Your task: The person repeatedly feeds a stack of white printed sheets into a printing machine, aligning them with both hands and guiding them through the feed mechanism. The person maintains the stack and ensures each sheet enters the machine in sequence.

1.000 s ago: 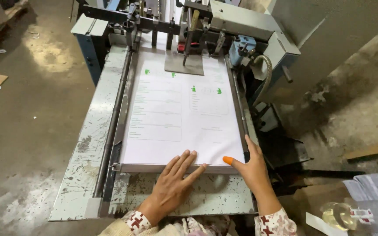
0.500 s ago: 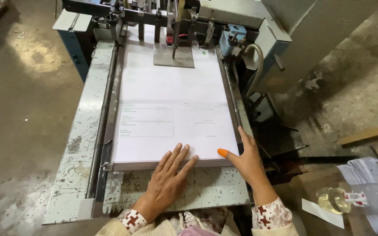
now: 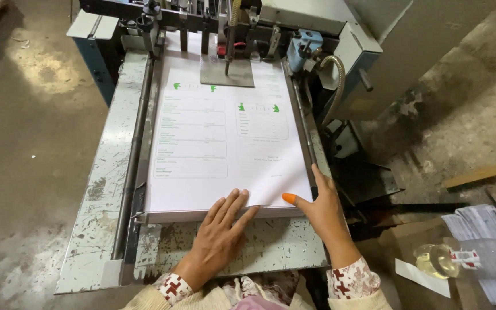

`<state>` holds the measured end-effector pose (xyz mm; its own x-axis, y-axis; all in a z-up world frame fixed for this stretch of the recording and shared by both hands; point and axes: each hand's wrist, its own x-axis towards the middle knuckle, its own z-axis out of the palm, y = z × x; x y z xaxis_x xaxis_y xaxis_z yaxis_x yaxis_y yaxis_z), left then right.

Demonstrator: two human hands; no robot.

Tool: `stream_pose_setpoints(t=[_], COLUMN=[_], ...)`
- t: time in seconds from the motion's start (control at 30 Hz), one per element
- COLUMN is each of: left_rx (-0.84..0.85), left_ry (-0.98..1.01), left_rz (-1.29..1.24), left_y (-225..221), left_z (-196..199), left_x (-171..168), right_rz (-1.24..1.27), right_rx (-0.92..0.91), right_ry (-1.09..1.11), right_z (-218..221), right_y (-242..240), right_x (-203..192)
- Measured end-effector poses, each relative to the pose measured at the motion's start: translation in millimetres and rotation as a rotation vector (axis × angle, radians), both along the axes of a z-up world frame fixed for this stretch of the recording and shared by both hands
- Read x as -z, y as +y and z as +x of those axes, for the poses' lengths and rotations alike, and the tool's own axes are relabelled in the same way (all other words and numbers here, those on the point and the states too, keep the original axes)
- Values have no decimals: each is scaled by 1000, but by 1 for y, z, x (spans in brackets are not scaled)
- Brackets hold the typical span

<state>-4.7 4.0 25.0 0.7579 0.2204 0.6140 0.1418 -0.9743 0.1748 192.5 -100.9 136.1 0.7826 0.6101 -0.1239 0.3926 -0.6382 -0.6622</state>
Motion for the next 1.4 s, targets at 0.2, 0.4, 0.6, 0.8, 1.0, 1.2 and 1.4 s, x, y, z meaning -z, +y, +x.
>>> stream_pose_setpoints(t=[0.2,0.4,0.6,0.8,1.0,1.2,1.4], left_rx=[-88,-23,-29,-54,-97,-61,-89], left_ry=[87,37,40,73,89,63,41], left_rz=[88,31,57,80,110,65,97], left_y=[-1,0,0,0,0,1,1], left_z=[1,-2,-2,0,1,1,2], left_x=[-2,-5,-5,-1,0,4,9], right_rz=[-8,-11,0,18,118,235,16], right_rx=[0,-4,7,7,-53,-40,-118], right_ry=[81,98,44,19,169,291,300], right_z=[2,-1,-3,1,18,28,8], right_y=[-2,-1,1,0,-7,-10,-23], right_x=[-2,-6,-5,1,9,16,-18])
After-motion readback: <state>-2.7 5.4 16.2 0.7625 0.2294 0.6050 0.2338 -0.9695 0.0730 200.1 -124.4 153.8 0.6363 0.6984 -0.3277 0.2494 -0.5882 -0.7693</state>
